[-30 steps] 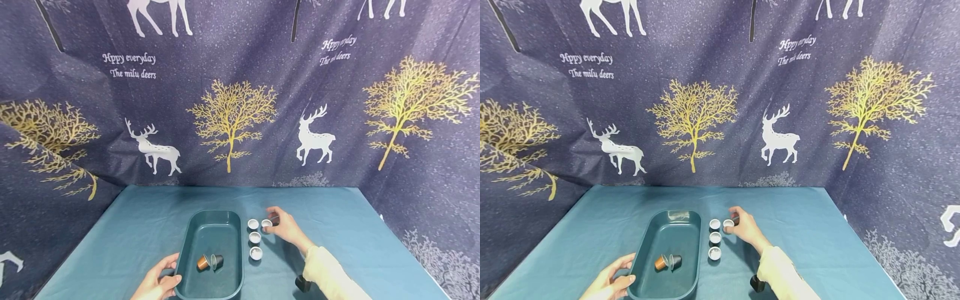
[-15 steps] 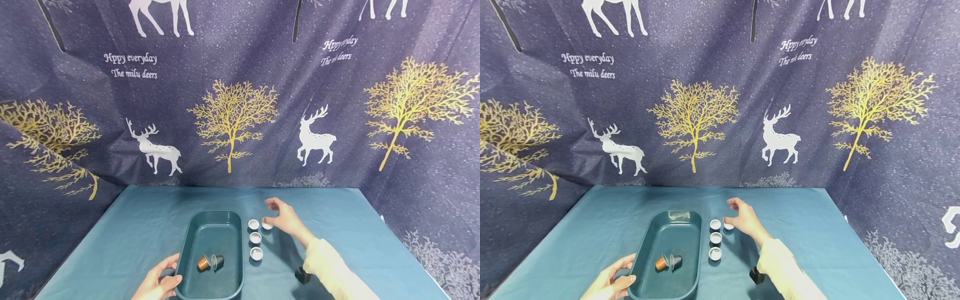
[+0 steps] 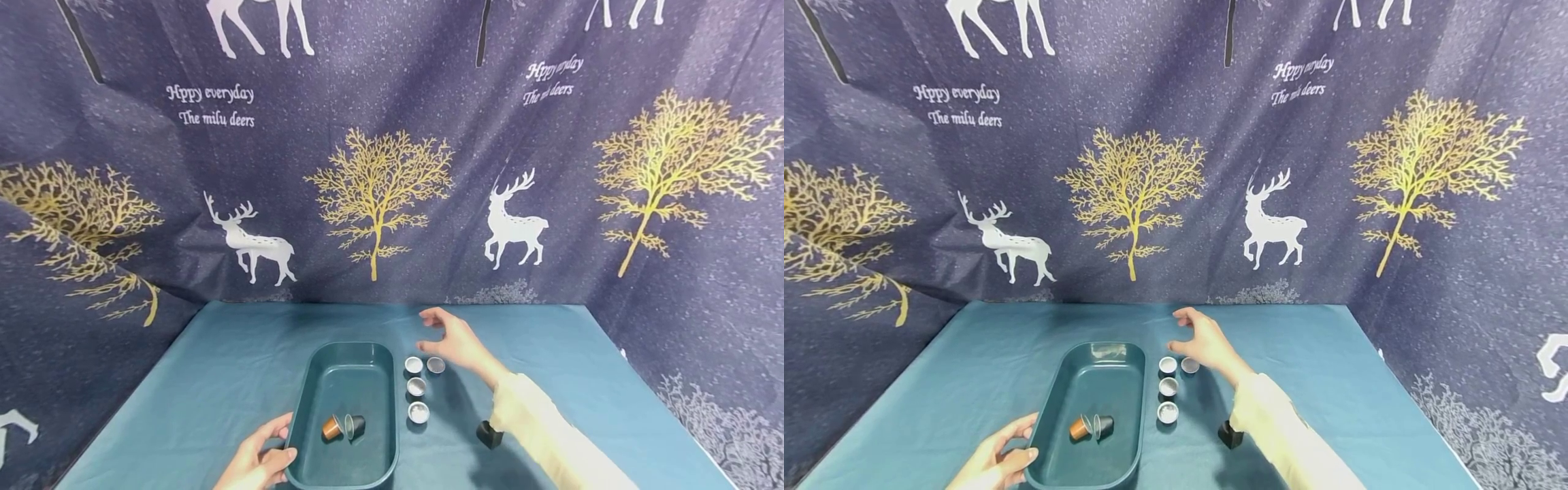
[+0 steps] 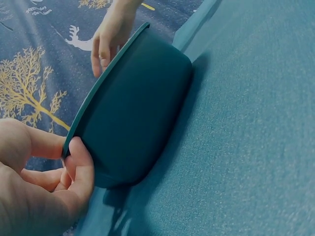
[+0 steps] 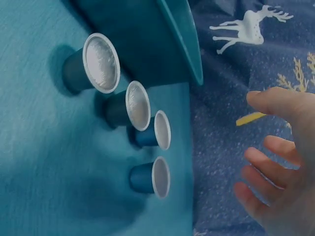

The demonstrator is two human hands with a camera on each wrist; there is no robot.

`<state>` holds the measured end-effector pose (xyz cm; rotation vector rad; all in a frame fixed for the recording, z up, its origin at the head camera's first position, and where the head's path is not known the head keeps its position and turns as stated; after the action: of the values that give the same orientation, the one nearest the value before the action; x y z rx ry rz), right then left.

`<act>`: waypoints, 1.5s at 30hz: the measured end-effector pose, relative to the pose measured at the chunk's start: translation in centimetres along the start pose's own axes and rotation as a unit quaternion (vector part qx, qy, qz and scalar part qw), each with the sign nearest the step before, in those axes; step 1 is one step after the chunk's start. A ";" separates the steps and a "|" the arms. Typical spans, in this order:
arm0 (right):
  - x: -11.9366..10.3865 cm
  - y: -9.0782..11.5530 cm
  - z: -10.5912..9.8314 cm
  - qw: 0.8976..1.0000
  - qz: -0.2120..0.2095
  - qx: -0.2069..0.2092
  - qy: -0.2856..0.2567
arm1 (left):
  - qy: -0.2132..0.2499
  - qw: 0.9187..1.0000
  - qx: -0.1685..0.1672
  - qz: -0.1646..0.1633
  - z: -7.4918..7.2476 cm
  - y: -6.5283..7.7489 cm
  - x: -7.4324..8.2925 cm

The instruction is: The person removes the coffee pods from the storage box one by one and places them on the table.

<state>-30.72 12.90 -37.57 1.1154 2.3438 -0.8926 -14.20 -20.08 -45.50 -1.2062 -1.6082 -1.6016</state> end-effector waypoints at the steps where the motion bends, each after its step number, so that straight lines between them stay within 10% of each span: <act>1: -0.2 -0.1 0.0 1.000 -0.002 -0.003 -0.004 | -0.001 1.000 0.001 0.002 0.0 0.0 0.0; 37: -7.3 -2.9 4.9 0.964 -0.126 -0.234 0.022 | 0.004 1.000 0.002 -0.009 -0.1 -0.1 0.0; 45: -9.1 -4.0 6.0 0.937 -0.135 -0.321 0.031 | 0.009 1.000 -0.001 -0.006 0.0 0.0 0.0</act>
<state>-27.95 1.93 -35.12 0.5659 2.5860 -0.1207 -14.18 -20.13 -45.49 -1.1823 -1.6050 -1.6177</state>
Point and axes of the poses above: each hand's wrist, its own y-axis away from the middle knuckle, its own z-axis out of the palm, x = y × z, the point moved 4 cm from there along -y, towards the middle knuckle, and after that the axes turned 14 degrees about -z, right-handed, at the moved point
